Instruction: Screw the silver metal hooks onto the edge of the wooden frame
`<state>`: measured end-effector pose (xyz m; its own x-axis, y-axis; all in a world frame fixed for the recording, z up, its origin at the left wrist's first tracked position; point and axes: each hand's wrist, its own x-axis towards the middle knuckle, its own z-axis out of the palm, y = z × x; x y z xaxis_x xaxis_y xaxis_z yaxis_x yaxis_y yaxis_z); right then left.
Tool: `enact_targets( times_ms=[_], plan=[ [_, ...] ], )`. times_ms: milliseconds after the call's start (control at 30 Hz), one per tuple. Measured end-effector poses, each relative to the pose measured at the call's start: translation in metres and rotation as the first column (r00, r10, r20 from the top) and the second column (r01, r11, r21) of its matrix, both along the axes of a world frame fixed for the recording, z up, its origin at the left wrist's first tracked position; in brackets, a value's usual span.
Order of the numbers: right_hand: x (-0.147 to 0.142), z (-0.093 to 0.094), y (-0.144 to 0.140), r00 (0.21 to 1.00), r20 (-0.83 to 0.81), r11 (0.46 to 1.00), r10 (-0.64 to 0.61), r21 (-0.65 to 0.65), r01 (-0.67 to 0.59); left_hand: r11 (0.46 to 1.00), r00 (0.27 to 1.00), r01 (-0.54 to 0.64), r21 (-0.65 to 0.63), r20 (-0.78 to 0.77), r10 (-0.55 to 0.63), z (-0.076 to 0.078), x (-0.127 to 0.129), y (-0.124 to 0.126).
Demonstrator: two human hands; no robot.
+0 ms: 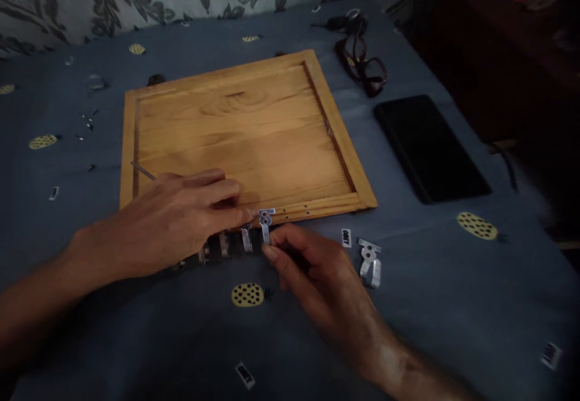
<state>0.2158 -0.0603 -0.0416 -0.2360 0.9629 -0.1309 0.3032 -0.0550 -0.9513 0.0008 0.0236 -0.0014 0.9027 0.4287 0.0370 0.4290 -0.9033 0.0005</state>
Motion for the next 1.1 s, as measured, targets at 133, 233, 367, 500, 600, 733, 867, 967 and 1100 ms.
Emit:
enact_targets(
  times_ms=[133, 233, 367, 500, 600, 733, 867, 967, 1100],
  plan=[
    [0.0008, -0.0018, 0.0009, 1.000, 0.001, 1.000, 0.012, 0.005, -0.012, 1.000, 1.000, -0.008, -0.009, 0.004, 0.008, -0.0008, 0.0001, -0.0004],
    [0.0011, -0.0016, 0.0009, 1.000, 0.007, 1.000, 0.017, 0.018, -0.017, 1.000, 1.000, -0.008, -0.011, 0.001, 0.008, -0.0003, 0.0000, -0.0005],
    [0.0018, 0.0008, 0.0006, 0.999, 0.016, 0.999, 0.028, 0.015, -0.028, 1.000, 1.000, -0.017, -0.023, -0.018, 0.017, 0.0007, -0.0001, -0.0008],
    [0.0020, 0.0014, 0.0016, 0.999, 0.022, 0.999, 0.035, 0.025, -0.036, 0.999, 0.999, -0.024, -0.035, -0.022, 0.023, 0.0000, 0.0001, -0.0014],
    [0.0021, -0.0001, 0.0021, 0.999, 0.017, 0.998, 0.038, 0.047, -0.039, 1.000, 0.999, -0.009, -0.014, -0.034, 0.009, -0.0006, 0.0002, -0.0020],
    [0.0020, -0.0011, 0.0015, 0.999, 0.035, 0.999, 0.025, 0.046, -0.027, 1.000, 0.998, -0.019, -0.007, -0.062, 0.019, -0.0001, 0.0007, -0.0033],
    [0.0004, 0.0006, 0.0009, 0.998, 0.057, 0.999, -0.011, 0.046, 0.008, 1.000, 0.999, -0.027, 0.005, -0.028, 0.028, 0.0007, 0.0019, -0.0045],
    [-0.0010, 0.0016, 0.0003, 0.996, 0.083, 0.997, -0.041, 0.075, 0.035, 1.000, 1.000, -0.013, -0.006, -0.016, 0.013, 0.0005, 0.0025, -0.0056],
    [-0.0019, -0.0007, -0.0013, 0.990, 0.098, 0.987, -0.097, 0.140, 0.083, 1.000, 1.000, -0.026, -0.001, -0.005, 0.026, 0.0002, 0.0034, -0.0075]
  ],
)
